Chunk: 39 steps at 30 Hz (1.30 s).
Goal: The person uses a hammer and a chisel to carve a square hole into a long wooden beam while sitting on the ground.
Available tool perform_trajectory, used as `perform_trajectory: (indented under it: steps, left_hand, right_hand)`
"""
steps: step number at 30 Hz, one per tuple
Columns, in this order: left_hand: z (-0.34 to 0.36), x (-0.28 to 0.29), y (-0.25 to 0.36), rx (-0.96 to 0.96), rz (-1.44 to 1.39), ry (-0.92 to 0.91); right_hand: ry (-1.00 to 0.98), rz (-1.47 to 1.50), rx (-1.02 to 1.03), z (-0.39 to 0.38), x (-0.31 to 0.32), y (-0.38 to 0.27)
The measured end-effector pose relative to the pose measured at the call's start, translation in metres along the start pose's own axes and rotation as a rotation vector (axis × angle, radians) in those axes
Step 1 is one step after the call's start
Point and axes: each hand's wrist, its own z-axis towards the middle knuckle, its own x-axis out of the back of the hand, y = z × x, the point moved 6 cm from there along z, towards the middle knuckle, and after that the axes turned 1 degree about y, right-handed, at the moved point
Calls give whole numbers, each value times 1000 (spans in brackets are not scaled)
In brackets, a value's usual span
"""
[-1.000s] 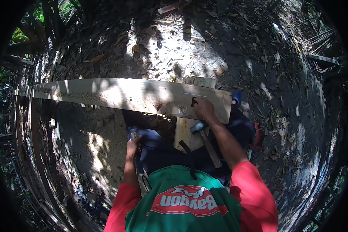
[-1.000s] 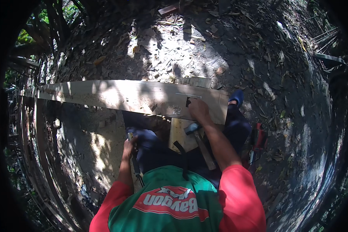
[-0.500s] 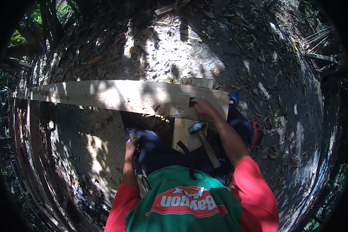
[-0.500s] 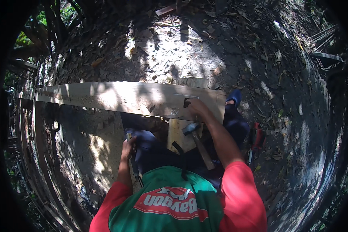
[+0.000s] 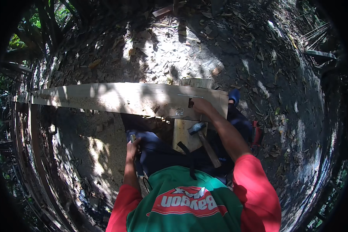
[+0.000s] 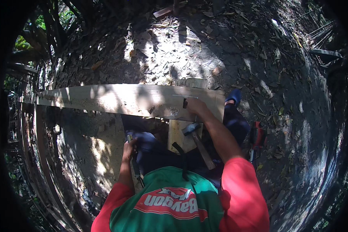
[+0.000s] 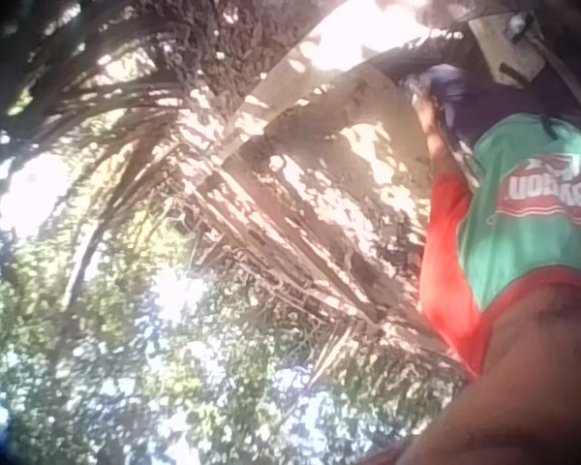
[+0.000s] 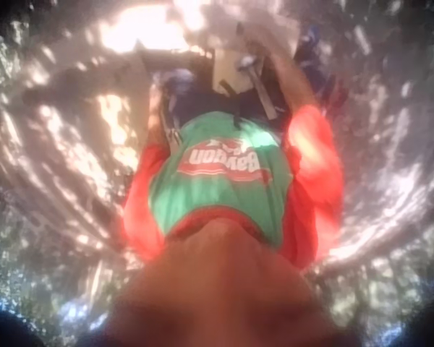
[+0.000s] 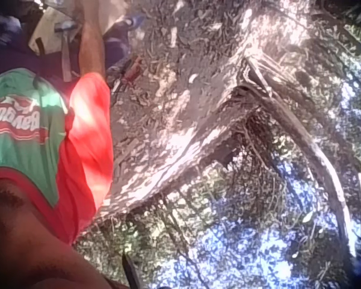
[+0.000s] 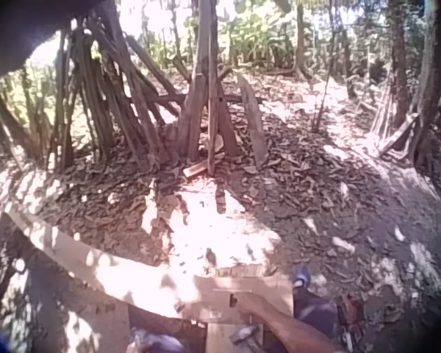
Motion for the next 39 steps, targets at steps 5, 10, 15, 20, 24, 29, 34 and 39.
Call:
perform_trajectory:
  steps: [5, 10, 15, 20, 24, 29, 34, 39]
  left_hand:
    - [0, 4, -7, -5, -59, -3]
    - [3, 3, -5, 4, -74, -45]
    - [-1, 0, 0, -4, -35, 0]
    - [-1, -6, 3, 14, -56, -39]
    - [-3, 2, 1, 24, -46, 16]
    - [6, 6, -11, 39, -128, 19]
    - [4, 0, -1, 36, -95, -16]
    - [-3, 0, -1, 23, -45, 10]
  right_hand:
    - [161, -87, -76, -21, 11, 4]
    - [253, -85, -90, -35, 20, -11]
    - [140, -228, -94, -15, 11, -13]
    - [123, -326, -24, 0, 1, -7]
    - [217, 132, 17, -8, 35, 1]
    - [387, 449, -129, -30, 67, 15]
    - [331, -309, 48, -38, 48, -17]
    - [97, -594, -4, -16, 21, -23]
